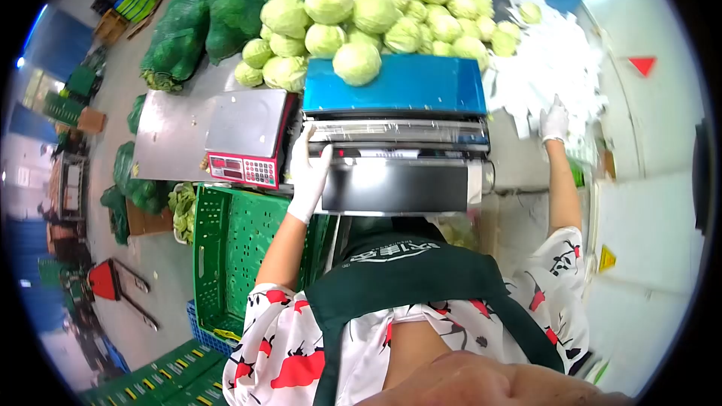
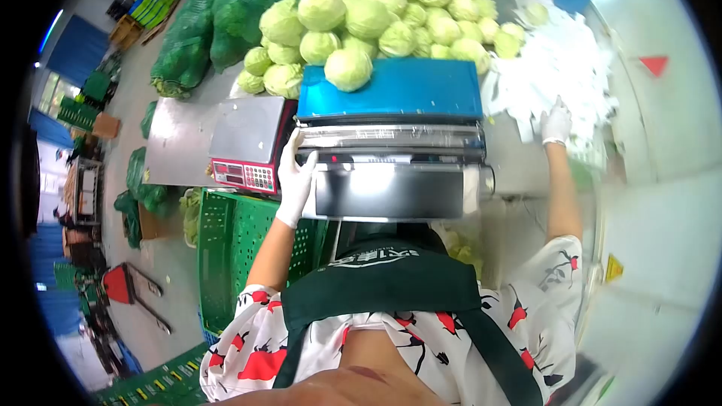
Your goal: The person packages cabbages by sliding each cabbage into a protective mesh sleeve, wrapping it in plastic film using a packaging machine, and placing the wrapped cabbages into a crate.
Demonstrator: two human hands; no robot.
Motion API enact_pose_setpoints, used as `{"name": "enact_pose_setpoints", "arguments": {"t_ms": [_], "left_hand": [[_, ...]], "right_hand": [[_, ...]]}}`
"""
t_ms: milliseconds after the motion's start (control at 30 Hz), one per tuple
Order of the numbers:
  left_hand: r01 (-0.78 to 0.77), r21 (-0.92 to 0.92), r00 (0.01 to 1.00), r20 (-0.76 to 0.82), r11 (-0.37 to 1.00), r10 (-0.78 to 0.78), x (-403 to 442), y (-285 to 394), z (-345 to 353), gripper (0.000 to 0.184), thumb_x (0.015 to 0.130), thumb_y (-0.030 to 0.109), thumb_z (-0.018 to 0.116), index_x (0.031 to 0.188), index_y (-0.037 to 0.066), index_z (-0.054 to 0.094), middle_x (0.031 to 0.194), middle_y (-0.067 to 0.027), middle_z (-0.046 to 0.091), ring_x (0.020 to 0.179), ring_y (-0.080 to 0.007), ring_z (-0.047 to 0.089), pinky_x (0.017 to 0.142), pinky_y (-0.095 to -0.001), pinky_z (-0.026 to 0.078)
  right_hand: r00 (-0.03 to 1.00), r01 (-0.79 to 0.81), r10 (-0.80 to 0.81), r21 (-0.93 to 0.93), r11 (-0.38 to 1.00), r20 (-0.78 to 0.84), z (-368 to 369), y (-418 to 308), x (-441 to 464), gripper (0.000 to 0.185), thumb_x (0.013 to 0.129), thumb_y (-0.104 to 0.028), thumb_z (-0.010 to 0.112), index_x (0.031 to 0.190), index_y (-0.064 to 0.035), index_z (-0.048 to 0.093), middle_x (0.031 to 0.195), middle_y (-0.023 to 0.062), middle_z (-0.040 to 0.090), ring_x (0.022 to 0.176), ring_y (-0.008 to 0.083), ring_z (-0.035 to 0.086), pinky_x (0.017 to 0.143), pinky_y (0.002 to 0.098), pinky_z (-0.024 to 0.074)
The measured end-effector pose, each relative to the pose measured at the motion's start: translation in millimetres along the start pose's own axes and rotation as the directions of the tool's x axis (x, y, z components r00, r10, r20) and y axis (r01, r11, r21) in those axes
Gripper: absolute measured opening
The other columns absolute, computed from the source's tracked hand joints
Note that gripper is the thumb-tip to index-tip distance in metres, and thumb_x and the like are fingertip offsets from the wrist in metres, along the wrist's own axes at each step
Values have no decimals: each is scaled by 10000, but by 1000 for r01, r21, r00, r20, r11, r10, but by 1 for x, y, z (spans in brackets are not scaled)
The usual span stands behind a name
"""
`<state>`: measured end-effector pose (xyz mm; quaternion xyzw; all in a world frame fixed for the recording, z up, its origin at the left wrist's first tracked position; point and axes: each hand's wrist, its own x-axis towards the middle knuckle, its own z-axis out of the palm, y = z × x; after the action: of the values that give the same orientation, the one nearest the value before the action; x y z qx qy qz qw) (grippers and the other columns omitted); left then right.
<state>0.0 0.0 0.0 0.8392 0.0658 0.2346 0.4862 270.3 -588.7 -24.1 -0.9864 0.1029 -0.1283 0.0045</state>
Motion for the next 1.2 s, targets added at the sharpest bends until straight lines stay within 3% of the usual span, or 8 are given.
{"name": "enact_pose_setpoints", "arguments": {"t_ms": [400,600,633,700,1000,1067,1100,1200], "left_hand": [[213,231,977,-73,949,-201,195,2,134,1159,570,425,925,1434,-88,346,1371,-252,452,1277,-357,474,1087,-404,402],[330,-380,917,-89,864,-390,180,-23,101,905,665,304,907,1368,-41,454,1306,-174,556,1196,-253,556,1036,-347,442],[336,-546,898,-58,767,-435,173,-22,83,863,689,272,897,1366,-38,459,1299,-161,568,1188,-232,561,1031,-337,444],[291,-551,886,-153,782,-438,162,-33,43,765,737,190,864,1345,-32,454,1280,-158,573,1158,-210,574,993,-330,472],[590,47,756,-384,806,-531,125,-168,-105,1181,599,498,893,1457,-60,303,1345,-275,503,1233,-369,539,1049,-409,451],[601,143,747,-452,786,-488,118,-157,-103,1186,625,514,866,1478,-59,273,1411,-291,427,1310,-400,450,1109,-444,372],[607,186,738,-492,772,-462,116,-143,-100,1188,638,521,853,1488,-58,258,1444,-300,389,1349,-416,405,1140,-461,332],[394,365,868,-449,844,-211,104,-68,-94,990,782,455,745,1493,-53,281,1538,-310,267,1437,-463,239,1189,-517,170]], "right_hand": [[892,377,-328,-111,920,312,121,32,157,550,900,-165,536,1442,-141,453,977,159,696,919,361,664,828,470,520],[813,379,-161,298,876,-559,21,66,188,655,953,-230,547,1539,-89,292,1132,218,662,986,332,657,861,410,525],[814,170,-258,-210,963,-521,-1,91,196,533,998,-332,549,1408,1,478,1235,237,641,1080,324,645,916,360,511],[843,-40,200,312,949,-500,-74,67,177,501,983,-375,590,1321,-7,573,1169,177,670,1023,273,652,891,353,517],[977,210,-102,813,544,-184,-172,-81,65,314,995,-244,601,1195,-2,612,955,82,612,832,162,583,729,270,489],[938,-220,-293,971,-95,184,-138,-115,46,275,1017,-204,551,1199,1,565,843,50,531,721,140,500,631,257,444],[689,-723,-638,389,-572,342,-108,-127,49,270,1026,-165,516,1229,13,525,804,45,480,688,130,447,598,260,415],[537,-843,-732,271,-464,418,-131,-306,-75,213,1003,-73,476,1210,-32,506,842,40,479,690,129,437,583,243,396]]}}
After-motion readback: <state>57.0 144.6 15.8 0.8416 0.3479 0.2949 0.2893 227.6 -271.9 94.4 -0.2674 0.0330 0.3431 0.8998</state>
